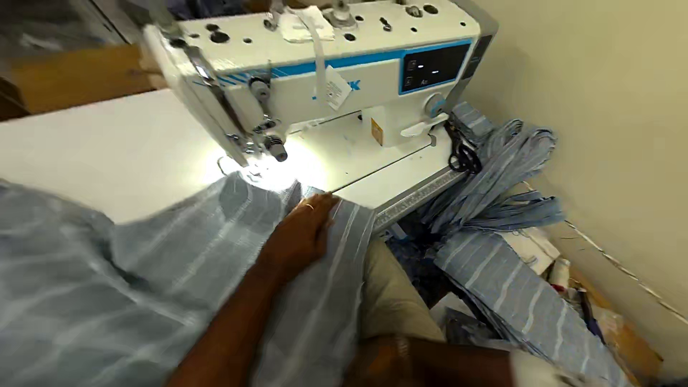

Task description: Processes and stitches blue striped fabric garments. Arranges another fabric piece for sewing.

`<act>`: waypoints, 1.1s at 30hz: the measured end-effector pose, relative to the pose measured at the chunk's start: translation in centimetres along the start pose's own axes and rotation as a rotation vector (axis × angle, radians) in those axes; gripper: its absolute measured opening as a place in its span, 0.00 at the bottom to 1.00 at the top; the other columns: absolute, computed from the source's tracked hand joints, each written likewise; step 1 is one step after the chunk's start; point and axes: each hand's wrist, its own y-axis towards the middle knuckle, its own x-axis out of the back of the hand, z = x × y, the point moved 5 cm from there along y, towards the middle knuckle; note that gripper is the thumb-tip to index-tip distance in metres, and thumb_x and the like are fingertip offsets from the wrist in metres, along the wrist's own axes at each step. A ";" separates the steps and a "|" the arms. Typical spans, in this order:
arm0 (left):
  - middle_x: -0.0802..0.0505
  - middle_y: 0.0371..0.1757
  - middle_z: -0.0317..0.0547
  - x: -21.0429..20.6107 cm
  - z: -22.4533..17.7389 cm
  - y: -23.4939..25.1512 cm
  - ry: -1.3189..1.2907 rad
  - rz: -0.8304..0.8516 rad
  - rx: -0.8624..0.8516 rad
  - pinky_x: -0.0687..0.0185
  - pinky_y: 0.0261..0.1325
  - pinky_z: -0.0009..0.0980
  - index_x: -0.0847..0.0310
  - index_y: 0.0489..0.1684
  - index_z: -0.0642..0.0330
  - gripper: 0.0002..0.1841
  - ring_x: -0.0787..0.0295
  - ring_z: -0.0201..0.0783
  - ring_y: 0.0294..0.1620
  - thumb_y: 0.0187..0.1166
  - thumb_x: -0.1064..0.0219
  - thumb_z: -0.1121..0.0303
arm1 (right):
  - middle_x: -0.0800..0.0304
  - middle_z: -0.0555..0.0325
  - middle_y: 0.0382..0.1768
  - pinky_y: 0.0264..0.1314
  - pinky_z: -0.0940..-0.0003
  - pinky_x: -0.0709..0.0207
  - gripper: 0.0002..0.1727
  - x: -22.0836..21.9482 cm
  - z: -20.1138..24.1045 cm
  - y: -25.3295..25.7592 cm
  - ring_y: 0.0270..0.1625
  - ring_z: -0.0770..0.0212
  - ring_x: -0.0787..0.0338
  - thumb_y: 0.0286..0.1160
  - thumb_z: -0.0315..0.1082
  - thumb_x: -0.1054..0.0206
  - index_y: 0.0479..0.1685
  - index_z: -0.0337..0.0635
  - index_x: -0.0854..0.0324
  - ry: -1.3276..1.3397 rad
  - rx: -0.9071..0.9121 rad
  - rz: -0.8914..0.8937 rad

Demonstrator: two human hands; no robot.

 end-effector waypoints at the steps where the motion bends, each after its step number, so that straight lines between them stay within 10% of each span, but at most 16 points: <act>1: 0.25 0.87 0.53 0.5 0.8 -0.4 -0.012 -0.084 0.091 0.44 0.92 0.56 0.33 0.87 0.61 0.26 0.34 0.52 0.90 0.93 0.52 0.62 | 0.08 0.51 0.51 0.60 0.59 0.16 0.18 2.8 -0.5 -2.7 0.53 0.64 0.10 0.80 0.37 0.29 0.62 0.34 0.16 -0.133 -0.052 0.033; 7: 0.28 0.89 0.58 -0.6 0.0 -7.3 0.223 -0.163 0.521 0.56 0.91 0.69 0.27 0.84 0.58 0.36 0.42 0.65 0.92 0.89 0.54 0.41 | 0.08 0.50 0.39 0.49 0.52 0.15 0.17 12.9 -4.4 -6.9 0.41 0.59 0.10 0.69 0.36 0.21 0.48 0.32 0.14 -0.348 -0.163 0.070; 11: 0.28 0.88 0.58 0.2 0.3 -6.5 0.245 -0.070 0.573 0.53 0.88 0.71 0.22 0.81 0.49 0.33 0.45 0.69 0.92 0.88 0.51 0.38 | 0.07 0.54 0.51 0.60 0.59 0.12 0.26 14.4 1.0 -1.4 0.51 0.62 0.07 0.78 0.51 0.27 0.66 0.43 0.19 -0.465 0.044 -0.359; 14: 0.10 0.63 0.59 2.1 0.4 -3.6 0.230 -0.096 0.443 0.23 0.65 0.66 0.08 0.54 0.56 0.17 0.19 0.66 0.72 0.84 0.36 0.55 | 0.10 0.59 0.34 0.36 0.59 0.13 0.21 14.2 4.7 1.3 0.32 0.63 0.10 0.80 0.55 0.30 0.53 0.46 0.15 -0.509 0.203 -0.785; 18: 0.08 0.35 0.53 3.2 1.9 1.8 0.121 0.251 0.472 0.17 0.41 0.60 0.15 0.36 0.58 0.14 0.08 0.56 0.42 0.80 0.38 0.57 | 0.10 0.55 0.30 0.32 0.48 0.15 0.24 12.8 6.5 2.3 0.30 0.53 0.09 0.87 0.52 0.37 0.75 0.51 0.22 -0.822 0.158 -1.026; 21: 0.10 0.27 0.53 4.1 4.3 4.8 -0.021 0.351 0.602 0.18 0.38 0.61 0.14 0.25 0.61 0.33 0.10 0.54 0.33 0.83 0.41 0.37 | 0.16 0.57 0.20 0.24 0.50 0.19 0.32 12.3 6.5 2.9 0.22 0.52 0.13 0.91 0.52 0.47 0.92 0.52 0.39 -1.036 0.067 -1.054; 26: 0.06 0.26 0.48 4.4 6.2 5.8 -0.298 0.450 0.759 0.09 0.33 0.38 0.16 0.34 0.65 0.17 0.07 0.39 0.24 0.86 0.36 0.58 | 0.18 0.62 0.19 0.21 0.54 0.21 0.33 11.9 6.2 3.0 0.21 0.55 0.15 0.91 0.46 0.49 0.95 0.56 0.45 -1.180 0.091 -0.915; 33: 0.06 0.24 0.46 5.0 6.9 5.1 -0.320 0.404 0.794 0.08 0.32 0.38 0.14 0.30 0.64 0.30 0.07 0.38 0.22 0.75 0.27 0.38 | 0.21 0.64 0.17 0.20 0.56 0.21 0.41 12.1 7.1 2.8 0.18 0.57 0.16 0.87 0.47 0.42 0.96 0.46 0.53 -1.210 0.125 -0.799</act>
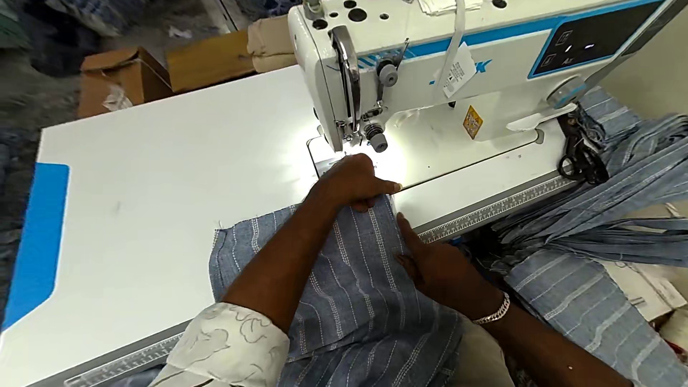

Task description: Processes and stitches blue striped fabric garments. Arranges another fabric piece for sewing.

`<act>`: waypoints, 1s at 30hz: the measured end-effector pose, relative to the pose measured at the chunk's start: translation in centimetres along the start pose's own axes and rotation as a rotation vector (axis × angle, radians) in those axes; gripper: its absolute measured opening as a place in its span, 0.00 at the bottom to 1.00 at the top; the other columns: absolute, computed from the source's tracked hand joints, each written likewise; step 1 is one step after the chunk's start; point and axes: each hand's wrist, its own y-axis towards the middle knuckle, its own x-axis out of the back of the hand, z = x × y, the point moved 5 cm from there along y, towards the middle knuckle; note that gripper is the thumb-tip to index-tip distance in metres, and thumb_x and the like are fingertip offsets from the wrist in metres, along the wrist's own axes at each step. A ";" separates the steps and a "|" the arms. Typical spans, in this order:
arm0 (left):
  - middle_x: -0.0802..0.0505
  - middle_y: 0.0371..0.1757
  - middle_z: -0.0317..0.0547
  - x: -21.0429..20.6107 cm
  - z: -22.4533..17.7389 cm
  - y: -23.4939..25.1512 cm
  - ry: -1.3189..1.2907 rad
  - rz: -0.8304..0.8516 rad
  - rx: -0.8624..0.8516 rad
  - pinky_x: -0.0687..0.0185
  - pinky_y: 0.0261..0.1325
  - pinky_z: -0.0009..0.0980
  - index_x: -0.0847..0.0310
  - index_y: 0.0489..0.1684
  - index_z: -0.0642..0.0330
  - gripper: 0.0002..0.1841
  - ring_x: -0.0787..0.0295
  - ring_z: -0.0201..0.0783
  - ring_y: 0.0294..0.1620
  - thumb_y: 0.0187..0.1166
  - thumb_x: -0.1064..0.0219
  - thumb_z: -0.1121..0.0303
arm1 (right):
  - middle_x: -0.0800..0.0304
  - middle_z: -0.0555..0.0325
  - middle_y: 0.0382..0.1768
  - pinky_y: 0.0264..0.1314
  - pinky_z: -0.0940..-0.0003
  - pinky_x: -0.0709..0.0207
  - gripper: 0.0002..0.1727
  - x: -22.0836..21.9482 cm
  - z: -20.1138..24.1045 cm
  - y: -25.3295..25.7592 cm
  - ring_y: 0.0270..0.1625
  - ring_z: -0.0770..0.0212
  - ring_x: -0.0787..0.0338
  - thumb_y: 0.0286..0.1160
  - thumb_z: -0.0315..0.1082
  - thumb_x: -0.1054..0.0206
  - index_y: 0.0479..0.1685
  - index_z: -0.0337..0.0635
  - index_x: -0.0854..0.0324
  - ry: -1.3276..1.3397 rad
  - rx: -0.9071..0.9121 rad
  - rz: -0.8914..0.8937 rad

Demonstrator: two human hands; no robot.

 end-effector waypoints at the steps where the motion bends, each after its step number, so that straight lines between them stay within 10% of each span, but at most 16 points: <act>1: 0.06 0.24 0.46 0.0 0.0 0.1 -0.008 0.004 0.007 0.08 0.32 0.38 0.14 0.31 0.65 0.27 0.08 0.38 0.22 0.77 0.27 0.44 | 0.20 0.63 0.18 0.22 0.55 0.20 0.41 0.1 0.0 0.0 0.19 0.57 0.15 0.86 0.47 0.42 0.96 0.45 0.53 0.002 -0.030 0.029; 4: 0.06 0.26 0.48 0.1 0.2 0.3 -0.067 0.064 0.017 0.08 0.33 0.35 0.16 0.35 0.66 0.15 0.07 0.37 0.24 0.84 0.32 0.60 | 0.22 0.65 0.16 0.21 0.56 0.22 0.39 0.0 0.2 -0.1 0.19 0.58 0.17 0.86 0.47 0.42 0.96 0.49 0.49 -0.016 -0.003 0.067; 9: 0.08 0.23 0.44 0.5 0.4 -0.2 -0.020 0.064 0.000 0.08 0.32 0.36 0.12 0.28 0.63 0.33 0.08 0.36 0.22 0.71 0.28 0.34 | 0.23 0.65 0.16 0.21 0.58 0.23 0.39 0.1 0.4 0.1 0.19 0.59 0.18 0.84 0.43 0.41 0.95 0.48 0.48 -0.045 0.141 0.102; 14: 0.05 0.28 0.46 0.4 0.3 -0.3 -0.006 0.038 -0.018 0.08 0.33 0.34 0.14 0.34 0.63 0.14 0.06 0.36 0.25 0.81 0.28 0.60 | 0.23 0.66 0.17 0.20 0.58 0.22 0.44 0.5 0.5 0.2 0.18 0.59 0.17 0.82 0.44 0.38 0.96 0.45 0.54 -0.049 0.070 0.087; 20: 0.08 0.32 0.46 0.7 0.1 -0.8 0.347 -0.106 -0.322 0.10 0.43 0.45 0.12 0.40 0.57 0.14 0.08 0.42 0.32 0.80 0.27 0.54 | 0.21 0.63 0.19 0.25 0.56 0.21 0.43 1.0 0.5 0.5 0.23 0.56 0.15 0.83 0.44 0.37 0.97 0.52 0.54 -0.089 0.078 0.281; 22: 0.07 0.49 0.51 0.6 0.2 -1.1 0.431 -0.152 -0.503 0.15 0.61 0.53 0.13 0.59 0.56 0.16 0.08 0.49 0.52 0.79 0.25 0.59 | 0.16 0.60 0.24 0.32 0.54 0.17 0.35 2.0 0.5 1.5 0.28 0.55 0.12 0.88 0.48 0.41 0.93 0.52 0.40 -0.077 0.087 0.290; 24: 0.11 0.63 0.51 -0.1 -0.3 -1.6 0.533 -0.103 -0.624 0.19 0.69 0.53 0.16 0.72 0.48 0.19 0.13 0.52 0.65 0.82 0.30 0.67 | 0.14 0.58 0.24 0.30 0.54 0.17 0.20 2.7 0.2 3.2 0.28 0.55 0.11 0.89 0.50 0.41 0.66 0.50 0.13 0.006 0.114 0.107; 26: 0.11 0.60 0.49 -0.9 -0.8 -2.3 0.679 -0.073 -0.684 0.15 0.61 0.52 0.14 0.68 0.44 0.19 0.11 0.50 0.59 0.81 0.35 0.74 | 0.13 0.57 0.27 0.34 0.55 0.16 0.15 2.6 -0.1 5.0 0.32 0.56 0.11 0.85 0.47 0.34 0.41 0.46 0.12 0.112 0.073 -0.049; 30: 0.11 0.50 0.53 -0.8 0.4 -3.5 0.863 -0.226 -0.850 0.13 0.41 0.51 0.14 0.46 0.57 0.08 0.09 0.55 0.45 0.82 0.39 0.78 | 0.14 0.51 0.40 0.38 0.52 0.14 0.17 1.6 0.5 5.4 0.37 0.53 0.11 0.81 0.42 0.29 0.60 0.41 0.15 0.256 -0.047 -0.135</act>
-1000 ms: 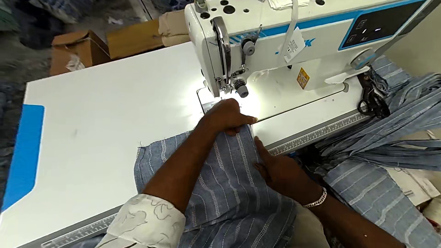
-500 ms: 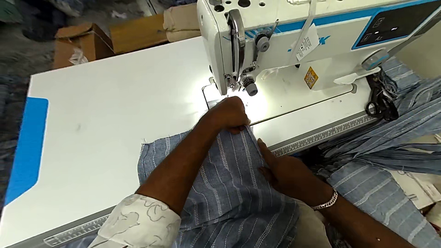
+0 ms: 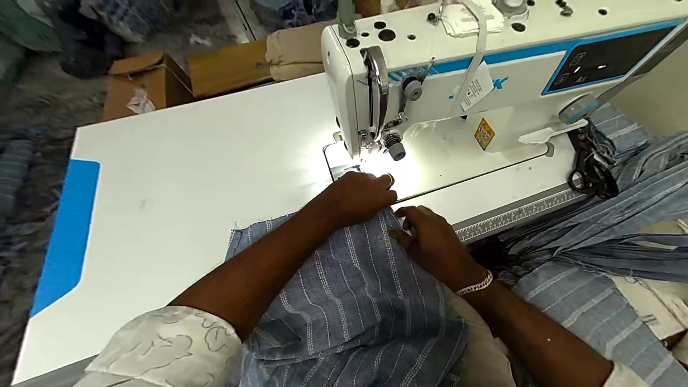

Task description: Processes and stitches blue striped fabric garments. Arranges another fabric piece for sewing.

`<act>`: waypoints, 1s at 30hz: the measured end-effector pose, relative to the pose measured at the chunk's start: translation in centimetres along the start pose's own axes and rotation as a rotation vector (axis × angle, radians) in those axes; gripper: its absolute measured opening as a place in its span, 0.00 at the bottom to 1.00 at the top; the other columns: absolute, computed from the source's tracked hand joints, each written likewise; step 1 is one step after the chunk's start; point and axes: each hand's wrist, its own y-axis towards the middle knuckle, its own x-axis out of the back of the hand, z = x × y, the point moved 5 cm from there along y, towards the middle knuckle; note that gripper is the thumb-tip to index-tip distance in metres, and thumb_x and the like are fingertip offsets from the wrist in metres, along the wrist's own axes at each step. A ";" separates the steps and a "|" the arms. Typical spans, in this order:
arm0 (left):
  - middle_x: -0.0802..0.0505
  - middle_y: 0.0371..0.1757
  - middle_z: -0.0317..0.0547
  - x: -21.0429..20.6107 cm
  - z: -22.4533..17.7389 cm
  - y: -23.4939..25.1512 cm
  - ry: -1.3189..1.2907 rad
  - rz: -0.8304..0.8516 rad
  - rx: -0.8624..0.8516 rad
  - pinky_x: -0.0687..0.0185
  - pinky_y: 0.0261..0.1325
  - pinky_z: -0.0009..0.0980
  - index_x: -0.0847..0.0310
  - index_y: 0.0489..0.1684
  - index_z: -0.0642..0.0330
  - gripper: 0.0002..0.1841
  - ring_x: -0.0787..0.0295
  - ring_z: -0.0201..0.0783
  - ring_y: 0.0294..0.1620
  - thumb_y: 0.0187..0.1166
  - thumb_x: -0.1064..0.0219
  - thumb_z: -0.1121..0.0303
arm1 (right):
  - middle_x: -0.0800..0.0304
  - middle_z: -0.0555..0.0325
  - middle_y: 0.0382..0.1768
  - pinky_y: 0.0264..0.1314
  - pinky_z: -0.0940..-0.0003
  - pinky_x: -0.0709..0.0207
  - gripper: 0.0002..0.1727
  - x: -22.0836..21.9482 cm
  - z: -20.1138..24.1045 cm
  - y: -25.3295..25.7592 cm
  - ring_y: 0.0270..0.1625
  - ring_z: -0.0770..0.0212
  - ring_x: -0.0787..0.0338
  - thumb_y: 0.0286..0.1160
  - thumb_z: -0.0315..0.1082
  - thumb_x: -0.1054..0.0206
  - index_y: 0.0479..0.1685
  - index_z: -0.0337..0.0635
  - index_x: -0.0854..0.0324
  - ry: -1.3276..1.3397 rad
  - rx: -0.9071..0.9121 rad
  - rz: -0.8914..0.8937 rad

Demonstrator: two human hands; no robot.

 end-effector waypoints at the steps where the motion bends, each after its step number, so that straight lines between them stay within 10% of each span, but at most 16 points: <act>1: 0.09 0.47 0.54 -0.5 0.1 -0.9 0.038 -0.118 -0.018 0.14 0.35 0.51 0.13 0.42 0.60 0.07 0.08 0.55 0.40 0.82 0.39 0.78 | 0.13 0.52 0.41 0.38 0.53 0.14 0.15 -0.5 0.2 -0.5 0.37 0.54 0.11 0.83 0.40 0.32 0.61 0.43 0.14 -0.021 0.022 -0.033; 3: 0.06 0.43 0.54 -1.9 -0.4 -2.6 0.104 -0.336 0.039 0.14 0.33 0.50 0.12 0.39 0.62 0.07 0.07 0.55 0.38 0.80 0.38 0.78 | 0.11 0.55 0.45 0.38 0.56 0.12 0.15 -1.3 0.9 -1.5 0.41 0.56 0.09 0.86 0.38 0.38 0.62 0.49 0.11 -0.125 0.084 -0.098; 6: 0.04 0.57 0.49 -3.7 -2.5 -4.2 0.079 -0.411 0.439 0.16 0.63 0.53 0.09 0.50 0.58 0.12 0.07 0.52 0.60 0.84 0.41 0.72 | 0.10 0.57 0.46 0.45 0.57 0.18 0.16 -1.7 1.6 -2.0 0.48 0.53 0.13 0.83 0.36 0.39 0.62 0.53 0.09 -0.223 0.155 -0.130; 9: 0.18 0.83 0.41 -5.2 -3.9 -4.6 -0.139 -0.268 0.796 0.47 0.86 0.70 0.20 0.79 0.46 0.26 0.33 0.55 0.89 0.93 0.58 0.51 | 0.11 0.54 0.46 0.42 0.58 0.15 0.16 -1.5 2.1 -1.7 0.47 0.52 0.11 0.79 0.33 0.36 0.61 0.50 0.09 -0.267 0.167 -0.129; 15: 0.26 0.89 0.46 -5.4 2.0 -3.1 -0.270 -0.237 0.709 0.66 0.89 0.75 0.19 0.79 0.35 0.31 0.54 0.62 0.96 0.90 0.59 0.36 | 0.10 0.49 0.49 0.38 0.53 0.13 0.17 -1.5 2.5 2.5 0.43 0.49 0.08 0.82 0.32 0.40 0.61 0.47 0.10 -0.352 0.105 -0.087; 25: 0.22 0.87 0.44 -5.0 4.1 -2.5 -0.220 -0.247 0.676 0.61 0.91 0.70 0.15 0.75 0.36 0.30 0.46 0.57 0.95 0.91 0.59 0.38 | 0.15 0.49 0.54 0.33 0.55 0.12 0.20 -1.4 3.0 4.4 0.35 0.53 0.09 0.84 0.34 0.40 0.71 0.50 0.15 -0.335 -0.026 0.030; 30: 0.29 0.91 0.46 -1.8 0.3 -8.2 -0.396 -0.111 0.892 0.56 0.92 0.65 0.17 0.77 0.43 0.28 0.46 0.57 0.95 0.90 0.51 0.41 | 0.11 0.39 0.62 0.68 0.37 0.21 0.25 0.6 2.0 -0.9 0.66 0.38 0.11 0.89 0.47 0.44 0.75 0.41 0.21 -0.140 -0.159 0.325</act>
